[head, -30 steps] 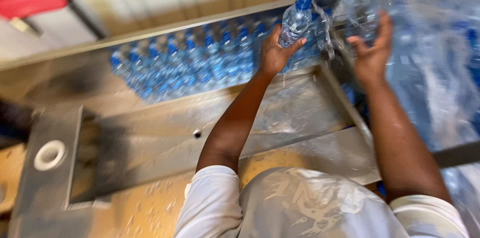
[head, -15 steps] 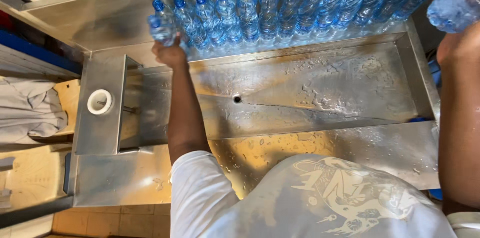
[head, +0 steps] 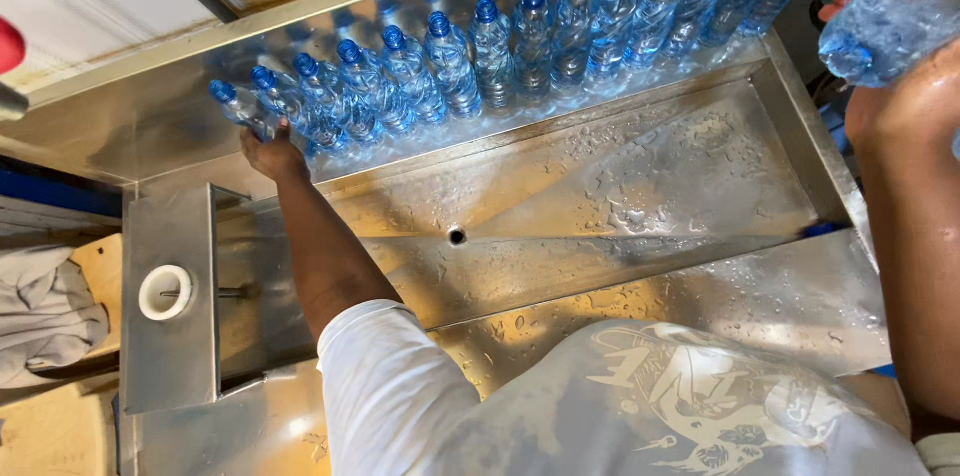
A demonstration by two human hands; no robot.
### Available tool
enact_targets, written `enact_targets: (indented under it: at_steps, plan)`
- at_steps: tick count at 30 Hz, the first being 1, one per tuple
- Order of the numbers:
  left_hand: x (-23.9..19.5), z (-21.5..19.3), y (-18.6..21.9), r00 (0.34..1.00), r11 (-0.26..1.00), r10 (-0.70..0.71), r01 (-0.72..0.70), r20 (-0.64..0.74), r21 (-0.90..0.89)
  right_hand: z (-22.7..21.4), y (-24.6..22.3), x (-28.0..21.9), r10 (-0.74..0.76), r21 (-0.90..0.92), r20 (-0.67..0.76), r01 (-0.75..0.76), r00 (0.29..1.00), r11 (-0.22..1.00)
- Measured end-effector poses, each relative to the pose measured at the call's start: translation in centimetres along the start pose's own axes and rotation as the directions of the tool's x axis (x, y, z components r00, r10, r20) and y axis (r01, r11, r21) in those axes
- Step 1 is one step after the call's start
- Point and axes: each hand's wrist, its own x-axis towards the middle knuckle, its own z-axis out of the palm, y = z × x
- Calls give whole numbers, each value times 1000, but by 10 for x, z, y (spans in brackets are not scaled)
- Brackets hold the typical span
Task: The person fills clear plastic water bottles with water from a wall-mounted tap. They place the filled bottles in a row on the stainless steel counter and continue the process with more bottles from a plastic bag.
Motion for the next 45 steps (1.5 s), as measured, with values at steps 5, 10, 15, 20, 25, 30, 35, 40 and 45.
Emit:
enact_targets:
  at_steps: [5,10,15,20,25,30,35,40,45]
  plan:
    - [-33,-4,-11,961,923,185,-97,207,-373,21,-26,6,174,237,-162,-133,971,962]
    - [-189,43,42,822,821,512,-554,-250,-139,32,-32,-5,217,371,-193,-134,957,919]
    - [-361,56,171,777,733,555,-288,297,-616,29,-43,-12,70,240,-13,-65,997,969]
    - [-461,59,315,178,627,753,97,634,-773,31,-68,-21,17,52,177,-26,984,998]
    - [-488,49,348,78,763,647,-87,759,-641,30,-85,-52,-21,-184,172,53,985,981]
    - [-501,77,329,229,743,618,-481,752,-465,-90,-93,-178,-330,-614,157,354,931,706]
    - [-476,122,291,318,580,779,-34,541,-814,-233,-119,-272,-731,-867,-442,-37,520,497]
    - [-477,112,291,358,670,735,-252,576,-698,-286,-70,-317,301,-850,-493,-526,816,34]
    - [-480,109,294,354,628,761,-191,544,-754,-254,-36,-326,491,-904,-372,-427,788,1]
